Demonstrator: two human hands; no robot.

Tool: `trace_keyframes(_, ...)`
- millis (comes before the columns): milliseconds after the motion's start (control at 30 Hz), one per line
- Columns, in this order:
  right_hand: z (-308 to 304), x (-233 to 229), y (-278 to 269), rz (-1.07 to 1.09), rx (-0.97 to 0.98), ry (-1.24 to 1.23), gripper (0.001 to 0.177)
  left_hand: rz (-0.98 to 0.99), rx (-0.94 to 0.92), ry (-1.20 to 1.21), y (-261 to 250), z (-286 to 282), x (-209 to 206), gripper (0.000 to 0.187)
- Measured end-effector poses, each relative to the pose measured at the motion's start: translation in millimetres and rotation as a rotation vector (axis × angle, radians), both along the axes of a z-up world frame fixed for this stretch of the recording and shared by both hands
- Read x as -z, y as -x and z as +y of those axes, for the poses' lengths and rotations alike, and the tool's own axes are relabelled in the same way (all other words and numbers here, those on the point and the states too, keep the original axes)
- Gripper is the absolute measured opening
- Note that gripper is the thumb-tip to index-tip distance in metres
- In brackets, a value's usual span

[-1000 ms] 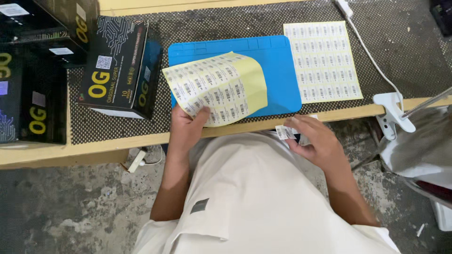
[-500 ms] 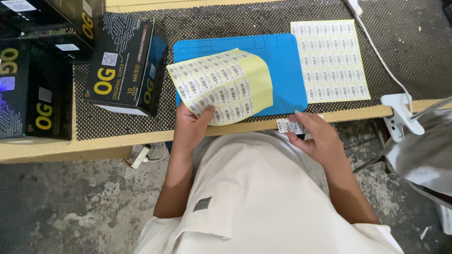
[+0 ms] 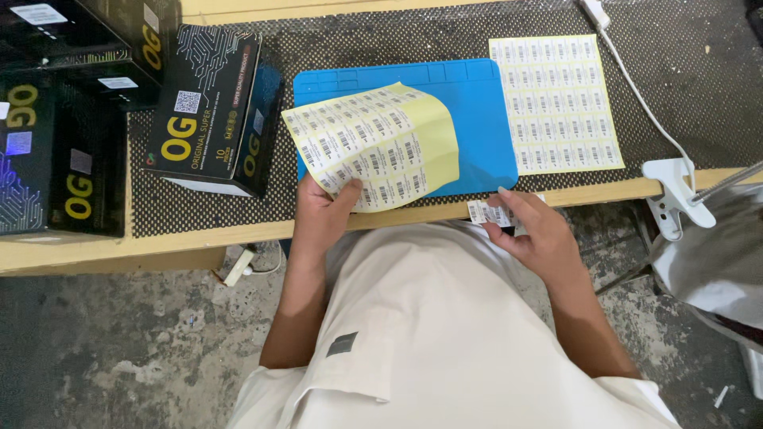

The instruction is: The person stands at a table and repeatedly peels individual labels from a yellow sheet using their hands. They place the removed labels onto a blue cutting mat on the table. Several black boxes labeled 'OG' are visible on the table surface.

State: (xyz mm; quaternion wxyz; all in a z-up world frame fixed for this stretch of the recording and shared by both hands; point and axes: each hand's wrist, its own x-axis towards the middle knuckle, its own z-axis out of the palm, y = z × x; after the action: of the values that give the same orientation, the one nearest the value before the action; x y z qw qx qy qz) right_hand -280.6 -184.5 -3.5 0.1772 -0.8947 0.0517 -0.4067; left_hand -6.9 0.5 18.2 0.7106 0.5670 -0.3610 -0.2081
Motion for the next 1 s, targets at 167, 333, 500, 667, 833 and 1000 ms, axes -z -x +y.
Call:
trace_keyframes(167, 0, 1, -3, -0.016, -0.016, 0.04, 0.059, -0.015, 0.005, 0.013, 0, -1, -1, 0.031)
trace_keyframes(333, 0, -1, -4, 0.0, -0.024, 0.047, 0.053, 0.007, 0.011, -0.011, 1, 0, -5, 0.03)
trace_keyframes(500, 1, -7, -4, 0.074, -0.028, 0.012, 0.051, 0.031, 0.02, -0.019, 0, 0, -1, 0.03)
trace_keyframes(667, 7, -18, -7, 0.111, -0.025, -0.019, 0.055, 0.036, 0.027, -0.022, 1, -1, -7, 0.03)
trace_keyframes(833, 8, -19, -6, 0.14, -0.025, -0.019, 0.059, 0.076, 0.031, -0.026, 1, 0, -8, 0.03)
trace_keyframes(1000, 6, -15, -2, 0.156, -0.016, -0.095, 0.056, 0.072, 0.014, -0.05, -1, 0, 2, 0.03)
